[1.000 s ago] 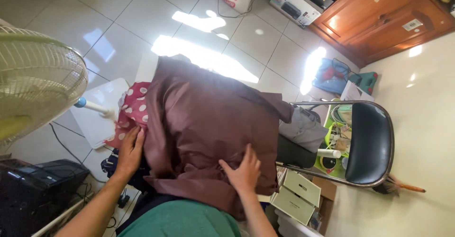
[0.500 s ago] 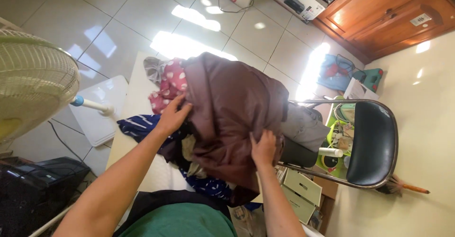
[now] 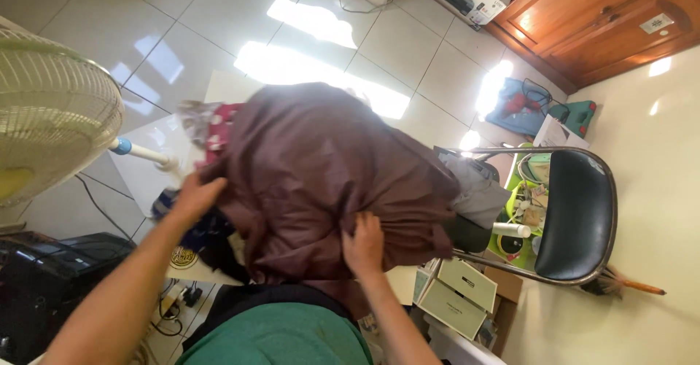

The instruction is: Fold various items of laundry including a shirt and a jacket on a flat surface.

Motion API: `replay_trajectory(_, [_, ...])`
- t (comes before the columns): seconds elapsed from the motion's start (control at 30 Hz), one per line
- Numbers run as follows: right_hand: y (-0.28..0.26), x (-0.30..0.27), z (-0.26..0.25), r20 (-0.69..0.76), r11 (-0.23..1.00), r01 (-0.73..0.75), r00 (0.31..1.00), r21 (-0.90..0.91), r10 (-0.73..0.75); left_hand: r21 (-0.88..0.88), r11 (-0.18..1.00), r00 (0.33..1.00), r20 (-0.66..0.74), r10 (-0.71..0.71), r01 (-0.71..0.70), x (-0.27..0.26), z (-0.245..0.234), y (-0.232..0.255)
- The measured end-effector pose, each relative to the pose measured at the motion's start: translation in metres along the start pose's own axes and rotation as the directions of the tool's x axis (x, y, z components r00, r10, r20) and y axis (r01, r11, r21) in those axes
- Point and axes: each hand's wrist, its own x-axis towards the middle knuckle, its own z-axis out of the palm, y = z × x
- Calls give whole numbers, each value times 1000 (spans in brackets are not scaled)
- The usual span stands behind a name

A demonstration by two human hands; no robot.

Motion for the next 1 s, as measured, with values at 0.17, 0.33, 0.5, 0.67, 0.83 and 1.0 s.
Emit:
replay_trajectory(0.17, [-28, -6, -25, 58, 999, -43, 997, 4, 43, -154, 980, 978, -147, -146, 123, -38, -47, 8])
replay_trajectory(0.33, [26, -40, -61, -314, 997, -58, 947, 43, 69, -80, 997, 890, -455, -29, -8, -101, -49, 9])
replay_trajectory(0.5, [150, -98, -11, -348, 771, -595, 690, 227, 634, 179, 865, 882, -131, -452, 470, -172, 6, -38])
replay_trajectory(0.67, [198, -114, 26, 176, 141, -786, 303, 602, 937, -149, 925, 936, 81, -342, 350, -200, 36, -9])
replay_trajectory(0.83, [203, -112, 27, 33, 345, -742, 443, 574, 896, -669, 705, 926, -65, -372, 237, -208, 2, 111])
replay_trajectory(1.0, [142, -182, -15, -41, 347, -549, 493, 761, 869, -693, 721, 935, -239, -262, 25, -207, -51, 115])
